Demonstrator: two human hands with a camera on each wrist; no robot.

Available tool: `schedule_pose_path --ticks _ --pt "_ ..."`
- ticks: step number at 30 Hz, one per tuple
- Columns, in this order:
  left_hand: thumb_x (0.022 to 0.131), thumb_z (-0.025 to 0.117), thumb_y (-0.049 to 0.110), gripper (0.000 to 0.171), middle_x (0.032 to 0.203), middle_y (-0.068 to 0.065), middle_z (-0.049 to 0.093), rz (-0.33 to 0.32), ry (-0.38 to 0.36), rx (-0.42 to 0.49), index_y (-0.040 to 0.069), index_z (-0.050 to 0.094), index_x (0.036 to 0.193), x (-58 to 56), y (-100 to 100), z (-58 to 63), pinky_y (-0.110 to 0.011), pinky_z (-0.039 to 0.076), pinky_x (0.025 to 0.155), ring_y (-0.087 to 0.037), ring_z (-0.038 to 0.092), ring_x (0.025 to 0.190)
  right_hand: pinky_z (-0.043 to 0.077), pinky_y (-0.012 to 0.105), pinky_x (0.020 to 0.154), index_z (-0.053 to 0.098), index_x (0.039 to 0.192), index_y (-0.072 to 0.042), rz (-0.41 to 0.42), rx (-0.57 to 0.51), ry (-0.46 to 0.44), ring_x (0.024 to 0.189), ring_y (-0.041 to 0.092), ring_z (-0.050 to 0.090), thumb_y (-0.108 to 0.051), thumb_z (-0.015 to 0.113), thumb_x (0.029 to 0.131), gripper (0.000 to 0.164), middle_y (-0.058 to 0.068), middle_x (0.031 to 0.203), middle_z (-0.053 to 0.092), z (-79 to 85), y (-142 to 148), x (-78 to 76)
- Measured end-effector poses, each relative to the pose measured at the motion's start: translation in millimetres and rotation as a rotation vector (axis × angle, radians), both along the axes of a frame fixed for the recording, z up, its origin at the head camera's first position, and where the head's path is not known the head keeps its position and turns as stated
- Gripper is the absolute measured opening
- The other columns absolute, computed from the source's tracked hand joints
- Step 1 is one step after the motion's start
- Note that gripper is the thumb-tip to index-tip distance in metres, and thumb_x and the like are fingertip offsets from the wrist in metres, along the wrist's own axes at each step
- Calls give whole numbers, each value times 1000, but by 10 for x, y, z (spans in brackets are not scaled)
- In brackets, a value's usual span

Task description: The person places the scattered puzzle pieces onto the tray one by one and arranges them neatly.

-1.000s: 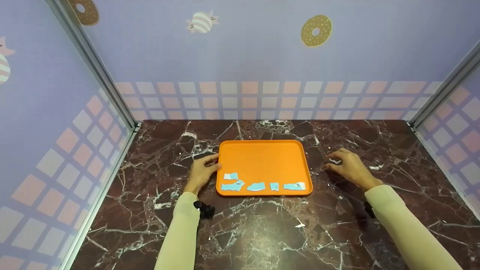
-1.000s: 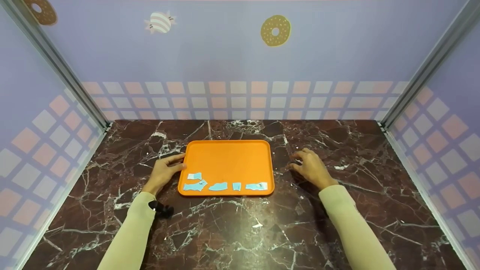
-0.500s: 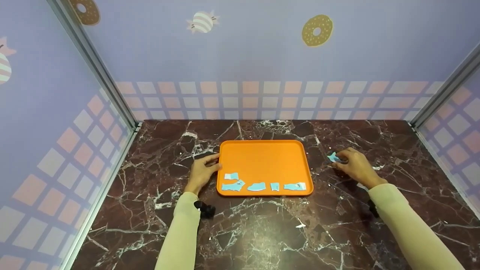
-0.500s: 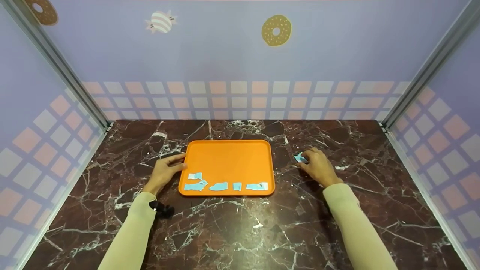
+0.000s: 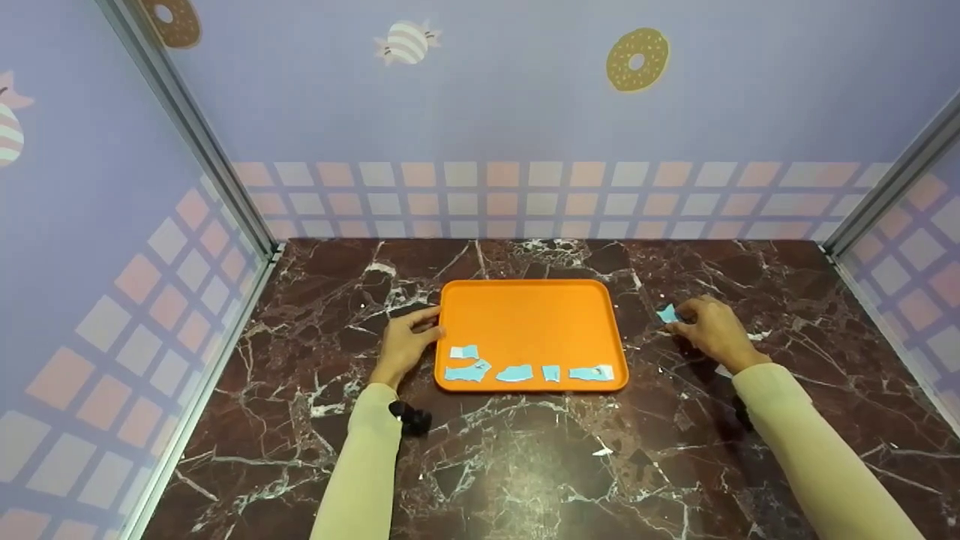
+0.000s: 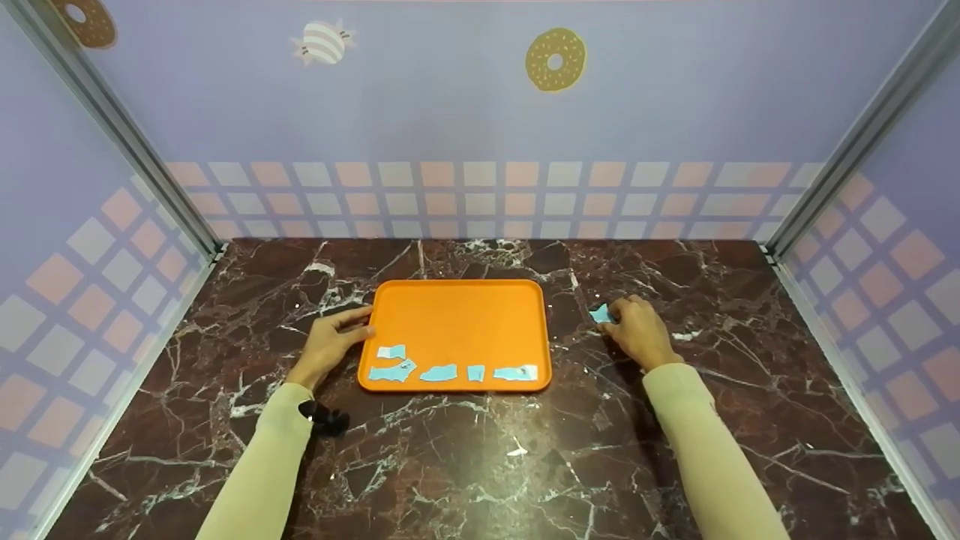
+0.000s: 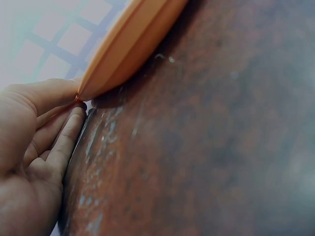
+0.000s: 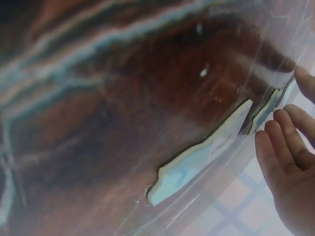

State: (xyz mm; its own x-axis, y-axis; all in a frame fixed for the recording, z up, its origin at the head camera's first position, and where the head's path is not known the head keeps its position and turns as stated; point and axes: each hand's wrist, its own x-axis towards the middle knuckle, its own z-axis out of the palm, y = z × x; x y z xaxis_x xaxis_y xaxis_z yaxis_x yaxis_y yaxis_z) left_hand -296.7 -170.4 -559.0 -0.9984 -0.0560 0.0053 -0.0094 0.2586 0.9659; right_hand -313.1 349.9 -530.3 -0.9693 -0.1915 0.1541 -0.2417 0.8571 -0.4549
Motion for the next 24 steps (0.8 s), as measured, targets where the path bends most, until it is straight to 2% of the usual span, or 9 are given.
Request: schedule_pose_path --ticks 6,17,20,24 --pt "94 80 3 42 135 -17 70 -5 6 -1 4 73 136 9 0 4 -40 57 102 -33 67 125 58 58 79 73 112 12 47 -4 3 87 42 69 -8 81 94 27 30 106 65 -7 48 -41" --pt "95 80 4 43 135 -15 70 -4 -7 -1 6 73 137 6 -11 -6 -41 57 102 -32 67 125 60 43 64 74 111 12 91 -24 -23 82 38 71 -1 77 93 22 27 103 66 -13 102 -65" --pt "95 80 4 43 136 -15 70 -6 -8 -3 6 73 138 7 -11 -4 -40 57 102 -31 66 126 60 45 63 74 113 12 88 -28 -44 81 37 71 -5 79 94 26 27 104 65 -9 110 -66" --pt "95 79 2 43 136 -17 69 -11 6 4 4 72 137 11 -8 1 -40 57 103 -33 66 126 59 55 74 74 114 11 79 -20 -52 86 40 68 -11 81 95 30 27 106 65 -5 112 -61"
